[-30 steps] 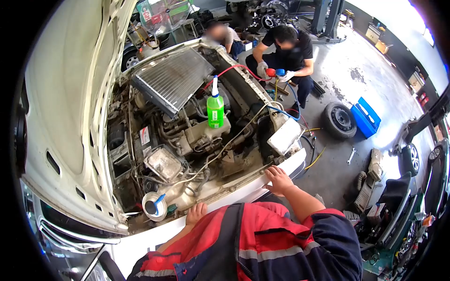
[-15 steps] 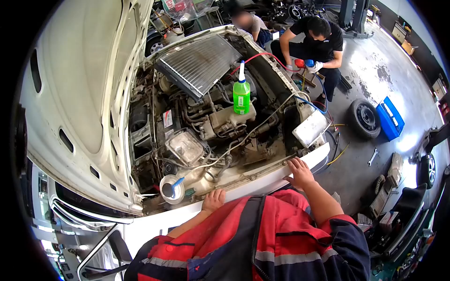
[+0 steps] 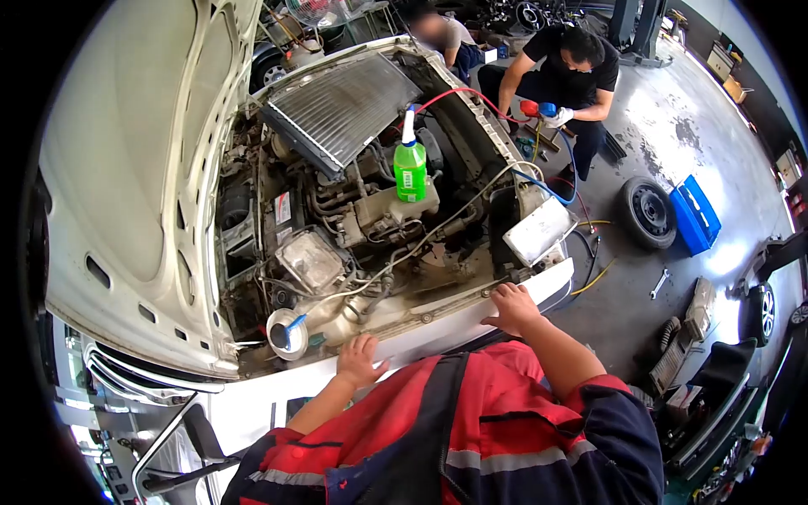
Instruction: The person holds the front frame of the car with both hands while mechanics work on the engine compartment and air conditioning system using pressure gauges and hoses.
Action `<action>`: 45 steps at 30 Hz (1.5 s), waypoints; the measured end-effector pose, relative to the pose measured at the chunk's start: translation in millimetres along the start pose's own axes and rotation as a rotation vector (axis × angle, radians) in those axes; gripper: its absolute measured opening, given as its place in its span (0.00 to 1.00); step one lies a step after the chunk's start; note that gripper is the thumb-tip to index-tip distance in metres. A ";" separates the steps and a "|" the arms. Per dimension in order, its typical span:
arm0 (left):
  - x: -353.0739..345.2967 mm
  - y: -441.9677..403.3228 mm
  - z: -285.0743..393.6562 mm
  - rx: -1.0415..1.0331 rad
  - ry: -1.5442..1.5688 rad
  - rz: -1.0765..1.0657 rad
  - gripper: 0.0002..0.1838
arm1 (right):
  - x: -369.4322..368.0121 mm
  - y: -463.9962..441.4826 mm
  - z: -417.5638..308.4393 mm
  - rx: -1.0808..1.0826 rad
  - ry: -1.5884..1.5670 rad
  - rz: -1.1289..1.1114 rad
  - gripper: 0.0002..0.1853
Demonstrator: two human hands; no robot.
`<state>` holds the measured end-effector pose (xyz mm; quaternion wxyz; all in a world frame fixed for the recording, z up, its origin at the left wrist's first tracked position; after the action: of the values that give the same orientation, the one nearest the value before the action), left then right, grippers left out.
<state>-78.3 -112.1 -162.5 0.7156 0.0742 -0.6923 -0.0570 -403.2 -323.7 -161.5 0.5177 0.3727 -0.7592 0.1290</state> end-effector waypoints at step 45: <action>0.9 -69.0 84.8 0.810 1.293 -0.338 0.19 | 7.6 -14.4 164.7 -0.524 -1.262 -0.497 0.23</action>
<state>-161.5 -182.4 -171.8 0.8756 0.4525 -0.0840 0.1465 -508.1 -432.7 -228.4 0.0677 0.4013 -0.8121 -0.4182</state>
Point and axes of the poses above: each hand's wrist, its own y-axis away from the middle knuckle, its own x-axis out of the back of the hand, z = x × y, the point moved 3 cm from there along -y, towards the middle knuckle, and after that the axes turned 6 degrees about -y, right-handed, at the moved point
